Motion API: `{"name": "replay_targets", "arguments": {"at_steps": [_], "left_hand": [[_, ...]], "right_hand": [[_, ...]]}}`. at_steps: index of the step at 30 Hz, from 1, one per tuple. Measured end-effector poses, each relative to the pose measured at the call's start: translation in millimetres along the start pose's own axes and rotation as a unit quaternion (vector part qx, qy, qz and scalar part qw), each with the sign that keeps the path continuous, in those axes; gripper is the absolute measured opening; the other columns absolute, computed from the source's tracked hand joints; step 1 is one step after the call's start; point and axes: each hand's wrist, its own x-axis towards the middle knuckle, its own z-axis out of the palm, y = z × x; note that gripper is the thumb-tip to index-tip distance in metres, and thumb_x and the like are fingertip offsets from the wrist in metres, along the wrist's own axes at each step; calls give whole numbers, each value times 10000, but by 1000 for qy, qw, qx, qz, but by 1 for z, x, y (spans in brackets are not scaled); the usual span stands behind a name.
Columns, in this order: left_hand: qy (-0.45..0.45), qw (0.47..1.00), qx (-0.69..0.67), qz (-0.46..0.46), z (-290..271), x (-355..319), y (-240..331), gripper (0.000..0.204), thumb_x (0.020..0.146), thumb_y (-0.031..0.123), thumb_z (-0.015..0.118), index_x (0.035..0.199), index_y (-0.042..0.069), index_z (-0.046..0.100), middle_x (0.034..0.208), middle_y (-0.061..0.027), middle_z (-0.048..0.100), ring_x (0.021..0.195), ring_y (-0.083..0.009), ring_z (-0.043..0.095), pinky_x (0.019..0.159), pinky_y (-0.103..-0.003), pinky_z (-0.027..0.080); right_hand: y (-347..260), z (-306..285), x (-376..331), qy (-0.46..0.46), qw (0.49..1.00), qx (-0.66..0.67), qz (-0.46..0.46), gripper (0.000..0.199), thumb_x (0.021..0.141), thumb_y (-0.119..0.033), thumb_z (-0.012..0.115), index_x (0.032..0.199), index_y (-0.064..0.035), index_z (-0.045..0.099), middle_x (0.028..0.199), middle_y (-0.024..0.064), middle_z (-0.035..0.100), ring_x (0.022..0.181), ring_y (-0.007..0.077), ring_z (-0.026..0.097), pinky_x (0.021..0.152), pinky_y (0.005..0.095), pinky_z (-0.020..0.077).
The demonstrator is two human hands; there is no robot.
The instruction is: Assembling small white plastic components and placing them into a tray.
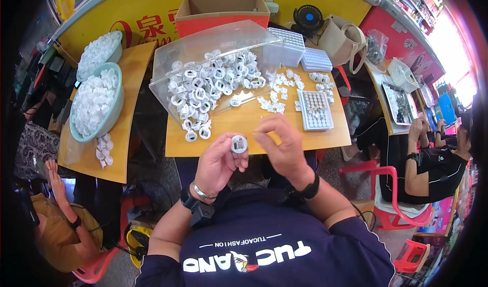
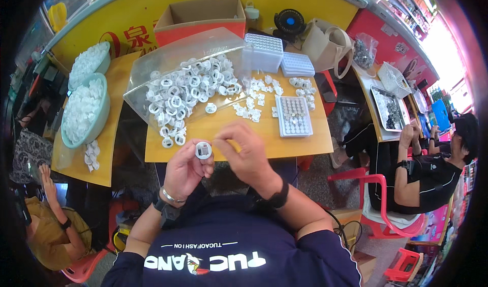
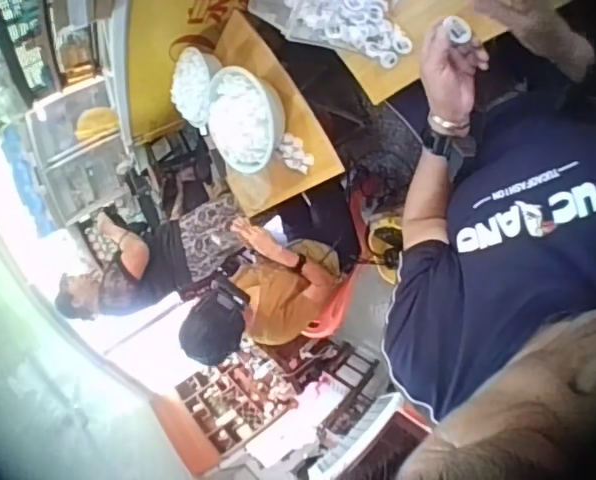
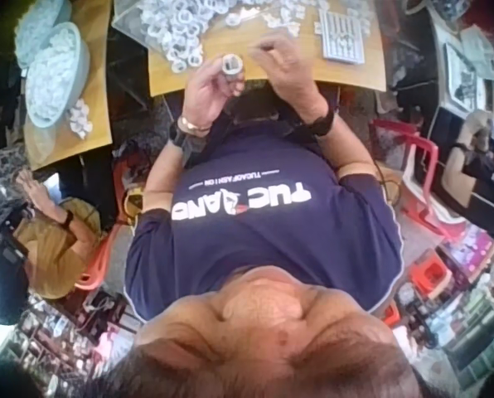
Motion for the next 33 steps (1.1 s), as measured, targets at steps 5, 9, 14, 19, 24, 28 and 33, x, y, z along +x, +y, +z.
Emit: {"name": "replay_targets", "arguments": {"at_steps": [5, 9, 14, 19, 24, 28, 33], "left_hand": [[-10, 1000, -16, 12, 2, -2, -2, 297, 998, 244, 403, 1127, -5, 502, 867, -100, 608, 713, -189, 610, 622, -280, 492], [9, 1000, 5, 5, 1, -2, -2, 269, 994, 222, 424, 1122, 0, 507, 862, -84, 609, 708, -164, 608, 622, -259, 491], [26, 999, 18, 1, -2, -3, -8, 241, 987, 202, 446, 1110, 8, 518, 858, -71, 612, 707, -150, 607, 622, -252, 490], [34, 998, 50, 0, -4, -3, -13, 235, 986, 202, 448, 1089, 7, 532, 859, -76, 616, 700, -144, 606, 615, -244, 486], [45, 999, 22, -6, -6, -1, -6, 257, 993, 215, 430, 1098, 2, 528, 847, -86, 616, 681, -148, 604, 597, -246, 483], [39, 999, 8, 5, -5, 0, -1, 268, 997, 224, 415, 1099, 0, 522, 841, -95, 615, 674, -161, 604, 589, -253, 482], [43, 999, 8, -4, -5, 1, -1, 252, 994, 217, 417, 1094, 9, 519, 841, -96, 619, 673, -172, 608, 584, -258, 480]], "right_hand": [[5, 17, -4, -27, 993, -52, -101, 154, 763, 0, 687, 883, -40, 600, 901, 100, 620, 822, 263, 606, 695, 331, 490], [11, 17, -9, -51, 994, -43, -86, 150, 733, -6, 703, 853, -39, 618, 936, 95, 625, 836, 263, 608, 719, 324, 492], [19, 13, -10, -89, 996, -10, -26, 116, 750, -21, 710, 829, -31, 625, 980, 100, 620, 854, 223, 613, 760, 305, 489], [31, 10, -14, -170, 942, 228, 179, 69, 823, -40, 681, 881, -22, 648, 1035, 79, 612, 912, 126, 594, 812, 291, 478], [33, 9, -18, -127, 951, 207, 191, 107, 828, -29, 669, 934, -27, 663, 1021, 67, 620, 909, 132, 596, 806, 273, 467], [35, 2, -19, -93, 958, 184, 200, 133, 829, 4, 645, 961, -14, 652, 1043, 86, 616, 915, 144, 602, 808, 274, 481], [19, -1, -16, -97, 990, 76, 70, 150, 814, 9, 644, 961, -19, 651, 1004, 86, 628, 890, 145, 608, 773, 275, 487]]}}
